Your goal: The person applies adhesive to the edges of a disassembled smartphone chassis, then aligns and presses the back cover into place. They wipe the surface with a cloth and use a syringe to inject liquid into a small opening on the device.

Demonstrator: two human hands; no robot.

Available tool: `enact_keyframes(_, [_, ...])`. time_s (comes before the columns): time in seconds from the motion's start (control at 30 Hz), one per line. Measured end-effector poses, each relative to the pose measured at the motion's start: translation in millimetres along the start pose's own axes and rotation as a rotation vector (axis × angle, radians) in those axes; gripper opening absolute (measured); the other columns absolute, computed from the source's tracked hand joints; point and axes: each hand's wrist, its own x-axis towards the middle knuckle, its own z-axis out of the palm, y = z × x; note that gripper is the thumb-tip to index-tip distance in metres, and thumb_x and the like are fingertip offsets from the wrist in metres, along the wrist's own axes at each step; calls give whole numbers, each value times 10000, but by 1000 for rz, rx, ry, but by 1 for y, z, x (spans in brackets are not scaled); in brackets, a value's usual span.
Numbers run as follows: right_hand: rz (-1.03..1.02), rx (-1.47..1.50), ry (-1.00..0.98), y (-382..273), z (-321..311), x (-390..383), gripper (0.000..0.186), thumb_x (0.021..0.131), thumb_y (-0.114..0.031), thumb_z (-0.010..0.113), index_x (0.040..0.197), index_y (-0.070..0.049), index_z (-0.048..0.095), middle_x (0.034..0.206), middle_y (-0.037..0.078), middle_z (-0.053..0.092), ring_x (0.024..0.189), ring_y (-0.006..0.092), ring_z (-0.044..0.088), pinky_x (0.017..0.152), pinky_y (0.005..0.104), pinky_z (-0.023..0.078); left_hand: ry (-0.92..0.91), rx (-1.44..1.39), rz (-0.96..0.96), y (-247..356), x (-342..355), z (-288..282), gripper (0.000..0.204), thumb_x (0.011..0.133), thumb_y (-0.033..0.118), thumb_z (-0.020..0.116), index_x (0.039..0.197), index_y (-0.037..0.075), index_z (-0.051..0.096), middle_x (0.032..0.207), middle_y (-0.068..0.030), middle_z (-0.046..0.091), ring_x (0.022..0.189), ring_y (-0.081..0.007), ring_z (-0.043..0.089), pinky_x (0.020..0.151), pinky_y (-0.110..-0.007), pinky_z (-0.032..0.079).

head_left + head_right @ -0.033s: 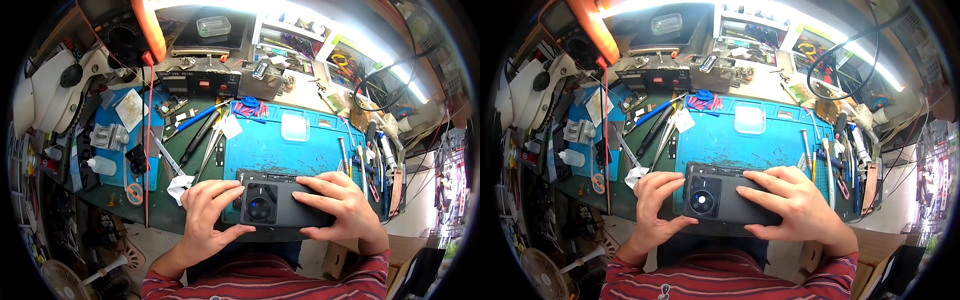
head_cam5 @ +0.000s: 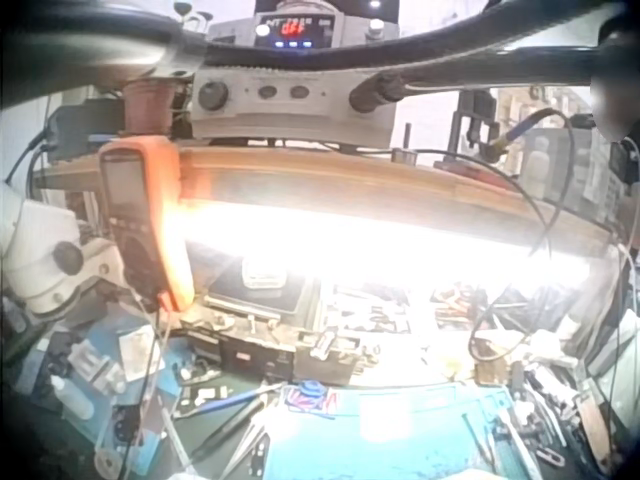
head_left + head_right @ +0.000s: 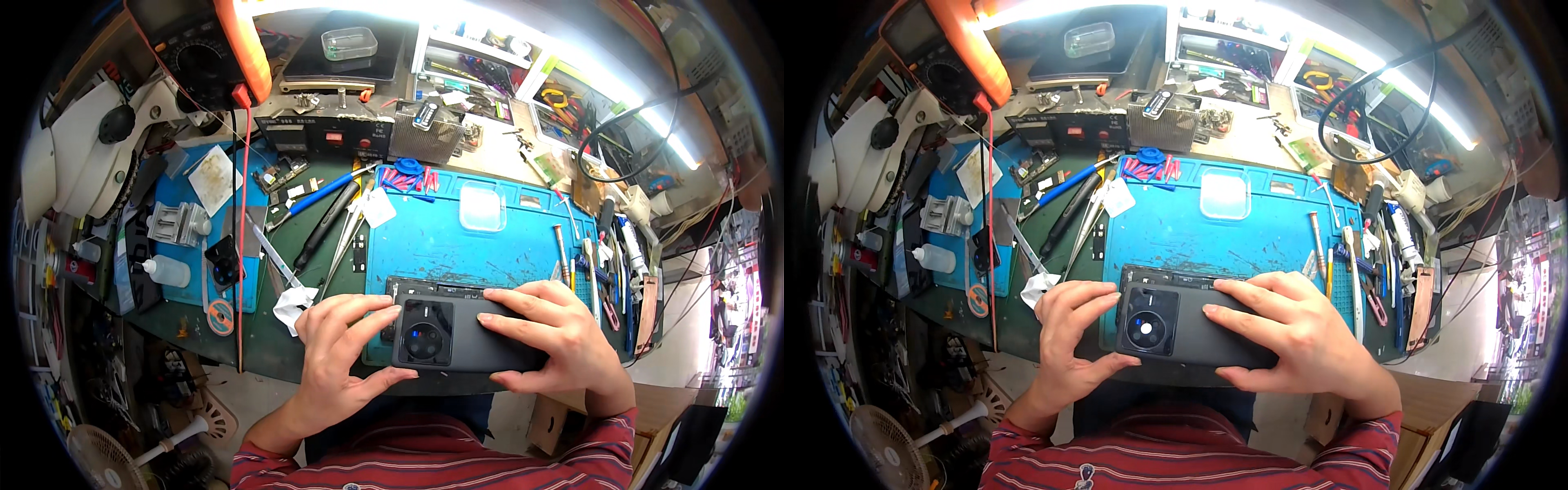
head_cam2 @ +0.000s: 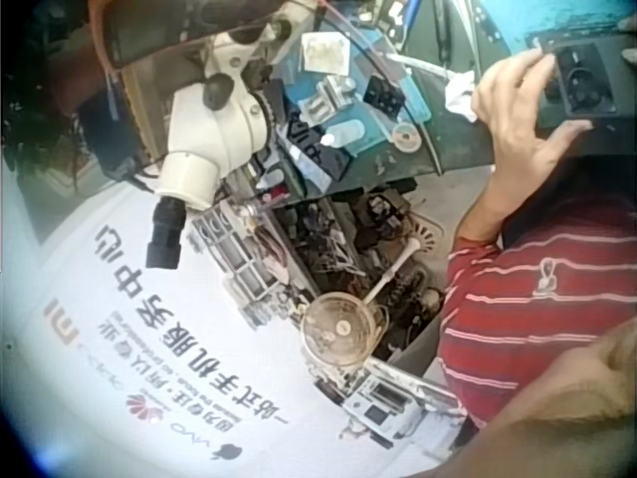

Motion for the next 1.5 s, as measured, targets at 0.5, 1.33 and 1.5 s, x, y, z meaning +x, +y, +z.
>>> enact_keyframes(0.5, [200, -203, 445, 32, 1, -44, 665, 671, -195, 888, 1288, -51, 686, 1391, 195, 608, 1220, 376, 599, 1039, 472, 472, 277, -369, 78, -8, -36, -13, 300, 949, 386, 709, 946, 86, 730, 1156, -119, 681, 1090, -298, 541, 947, -431, 432])
enact_keyframes(1.33, [-64, -101, 148, 27, 39, -3, 657, 677, -362, 891, 1247, -100, 696, 1340, 108, 646, 1102, 299, 617, 938, 447, 485, -275, 40, 142, -29, 29, -7, 949, 710, 365, 917, 1484, 41, 472, 1451, -109, 570, 1329, -324, 509, 1126, -467, 356])
enact_keyframes(1.5, [-50, -99, 142, 30, 44, -1, 631, 659, -369, 890, 1210, -111, 722, 1347, 108, 651, 1088, 295, 616, 928, 443, 479, -290, 46, 112, -34, 28, -7, 967, 703, 373, 915, 1491, 41, 462, 1453, -99, 571, 1328, -309, 507, 1126, -462, 343])
